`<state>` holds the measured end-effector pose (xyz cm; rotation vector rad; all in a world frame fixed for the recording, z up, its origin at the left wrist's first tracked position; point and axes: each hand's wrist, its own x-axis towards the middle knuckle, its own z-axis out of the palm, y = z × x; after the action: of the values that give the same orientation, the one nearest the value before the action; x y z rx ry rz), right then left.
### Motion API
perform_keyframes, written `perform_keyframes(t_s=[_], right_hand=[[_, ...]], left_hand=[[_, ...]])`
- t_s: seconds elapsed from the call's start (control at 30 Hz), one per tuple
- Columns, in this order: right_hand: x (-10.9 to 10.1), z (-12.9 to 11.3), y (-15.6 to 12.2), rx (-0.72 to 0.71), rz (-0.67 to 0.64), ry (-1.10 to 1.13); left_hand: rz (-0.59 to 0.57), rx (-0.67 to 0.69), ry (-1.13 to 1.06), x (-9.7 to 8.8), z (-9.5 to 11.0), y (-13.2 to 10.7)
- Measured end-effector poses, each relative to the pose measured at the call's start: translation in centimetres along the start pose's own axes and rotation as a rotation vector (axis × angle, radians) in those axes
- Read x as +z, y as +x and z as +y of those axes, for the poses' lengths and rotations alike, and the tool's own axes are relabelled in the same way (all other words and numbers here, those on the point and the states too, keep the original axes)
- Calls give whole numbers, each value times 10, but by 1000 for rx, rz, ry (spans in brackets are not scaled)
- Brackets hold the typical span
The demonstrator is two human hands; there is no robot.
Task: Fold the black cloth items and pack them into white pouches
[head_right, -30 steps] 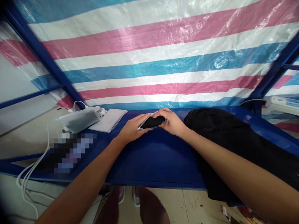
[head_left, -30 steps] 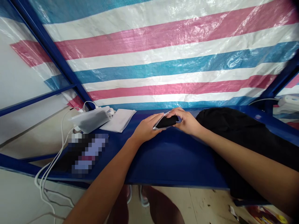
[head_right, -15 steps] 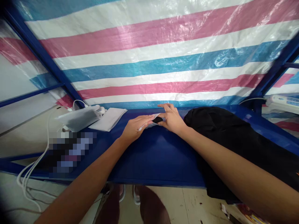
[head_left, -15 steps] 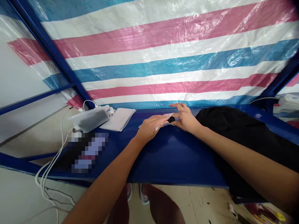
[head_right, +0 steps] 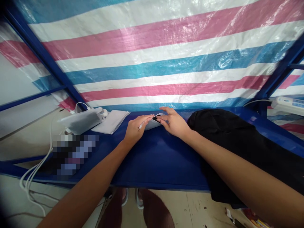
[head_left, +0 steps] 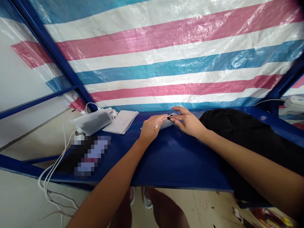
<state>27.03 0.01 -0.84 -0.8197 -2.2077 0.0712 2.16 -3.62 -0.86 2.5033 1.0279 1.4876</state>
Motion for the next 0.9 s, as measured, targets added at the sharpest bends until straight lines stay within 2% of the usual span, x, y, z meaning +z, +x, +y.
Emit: perform_keyframes(t_s=[0.13, 0.27, 0.4, 0.57, 0.7, 0.9], right_hand=[[2, 9, 1, 51, -78, 37], [-1, 8, 2, 113, -128, 13], [-6, 0, 3, 184, -61, -92], [-10, 1, 5, 179, 46, 6], [-11, 6, 7, 271, 100, 44], [-12, 14, 10, 363, 99, -81]], left_hand=[[5, 86, -15, 4, 11, 0], [-16, 144, -29, 7, 9, 3], [-6, 127, 35, 5, -7, 6], [-28, 34, 80, 0, -23, 7], [-106, 19, 16, 2, -21, 7], [-174, 66, -59, 9, -10, 8]])
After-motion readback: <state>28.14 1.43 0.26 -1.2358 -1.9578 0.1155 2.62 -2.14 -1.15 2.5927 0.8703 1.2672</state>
